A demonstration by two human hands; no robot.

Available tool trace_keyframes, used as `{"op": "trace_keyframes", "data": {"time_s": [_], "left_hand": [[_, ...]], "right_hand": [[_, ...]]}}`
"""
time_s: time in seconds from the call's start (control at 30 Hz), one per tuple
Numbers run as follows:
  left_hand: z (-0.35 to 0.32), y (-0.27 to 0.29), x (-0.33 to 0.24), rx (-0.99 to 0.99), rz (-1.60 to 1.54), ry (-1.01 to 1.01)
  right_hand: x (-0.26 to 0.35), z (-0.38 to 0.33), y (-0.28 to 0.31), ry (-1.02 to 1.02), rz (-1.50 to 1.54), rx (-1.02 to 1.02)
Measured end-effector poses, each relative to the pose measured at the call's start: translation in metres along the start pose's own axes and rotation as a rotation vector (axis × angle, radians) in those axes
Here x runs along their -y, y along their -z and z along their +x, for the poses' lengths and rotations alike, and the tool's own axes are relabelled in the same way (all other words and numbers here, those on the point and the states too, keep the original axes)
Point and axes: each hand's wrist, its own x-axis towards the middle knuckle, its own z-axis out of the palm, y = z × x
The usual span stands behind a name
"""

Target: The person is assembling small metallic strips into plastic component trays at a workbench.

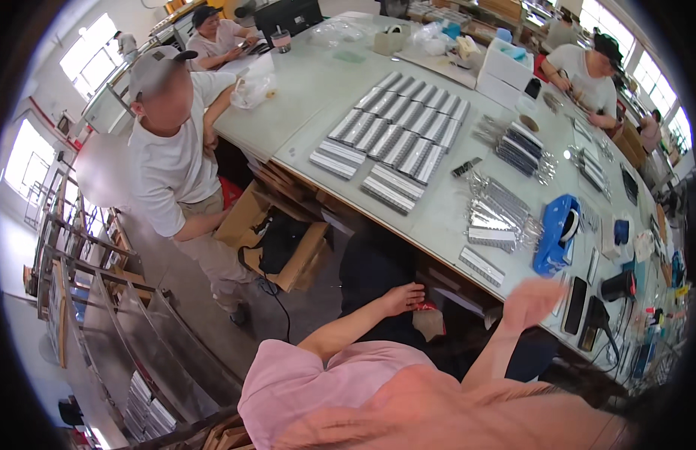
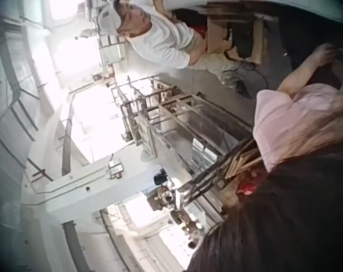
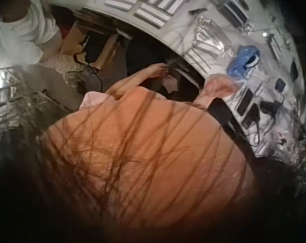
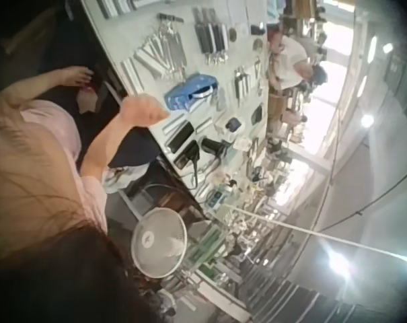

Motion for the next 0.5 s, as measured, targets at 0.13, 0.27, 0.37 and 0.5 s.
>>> {"op": "trace_keyframes", "data": {"time_s": [0.13,0.27,0.37,0.5], "left_hand": [[0.009,0.010,0.003,0.075,-0.048,-0.006],[0.006,0.007,0.000,0.046,-0.014,-0.016],[0.001,0.011,0.001,0.007,-0.023,-0.007],[0.002,0.010,-0.001,0.032,-0.044,-0.018]], "right_hand": [[0.020,-0.062,0.037,0.087,0.094,-0.216],[0.009,-0.064,0.047,0.214,0.408,-0.772],[-0.007,-0.016,0.028,0.324,0.165,-1.089],[0.005,0.011,0.002,0.252,0.218,-0.531]]}}
